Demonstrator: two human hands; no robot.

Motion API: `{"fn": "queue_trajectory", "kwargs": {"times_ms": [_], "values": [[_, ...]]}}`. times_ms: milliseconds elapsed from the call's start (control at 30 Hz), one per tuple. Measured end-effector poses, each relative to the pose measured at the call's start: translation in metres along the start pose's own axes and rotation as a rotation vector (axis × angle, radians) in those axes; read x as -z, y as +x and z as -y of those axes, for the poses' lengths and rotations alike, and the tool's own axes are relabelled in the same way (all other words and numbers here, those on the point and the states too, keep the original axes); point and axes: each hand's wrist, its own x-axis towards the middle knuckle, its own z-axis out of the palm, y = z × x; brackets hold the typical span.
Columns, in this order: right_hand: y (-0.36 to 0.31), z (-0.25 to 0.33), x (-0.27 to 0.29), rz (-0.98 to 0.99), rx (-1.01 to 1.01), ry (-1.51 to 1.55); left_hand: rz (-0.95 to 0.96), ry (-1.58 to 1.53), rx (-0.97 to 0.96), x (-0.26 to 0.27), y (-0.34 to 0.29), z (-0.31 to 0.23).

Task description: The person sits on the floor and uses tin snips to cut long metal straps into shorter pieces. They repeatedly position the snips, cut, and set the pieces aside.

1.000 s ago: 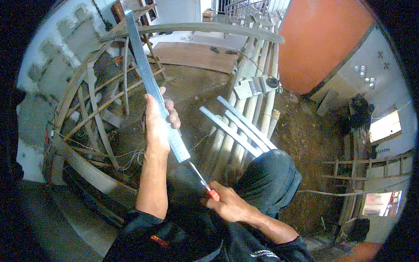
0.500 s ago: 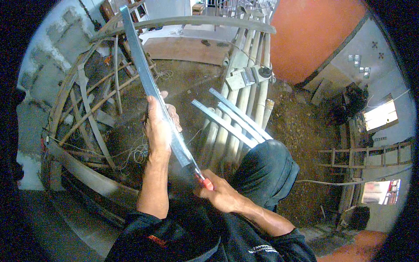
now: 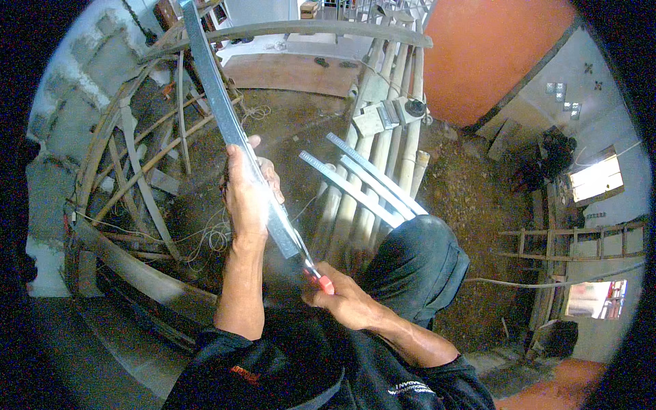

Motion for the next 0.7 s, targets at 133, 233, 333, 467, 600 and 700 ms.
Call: {"fn": "queue_trajectory", "kwargs": {"times_ms": [133, 233, 333, 467, 600, 700], "values": [[-0.0003, -0.0015, -0.0003, 0.001, 0.032, 0.049, -0.004, 0.017, 0.015, -0.0002, -0.0002, 0.0005], [-0.0013, -0.0024, -0.0007, -0.009, 0.040, 0.072, -0.004, 0.025, -0.002, -0.0013, -0.0004, 0.0006], [-0.0028, -0.0030, -0.0015, -0.037, 0.019, 0.013, -0.007, 0.036, -0.021, -0.0018, -0.0008, 0.0000], [-0.0036, -0.0033, -0.0045, -0.064, 0.030, -0.021, -0.015, 0.046, -0.019, -0.0019, -0.0017, -0.0014], [-0.0049, -0.0014, -0.0057, -0.076, 0.015, -0.074, -0.026, 0.042, -0.020, -0.0018, -0.0030, -0.0021], [-0.0065, 0.0005, -0.0074, -0.098, 0.025, -0.079, -0.008, 0.035, -0.044, -0.0018, -0.0040, -0.0027]]}}
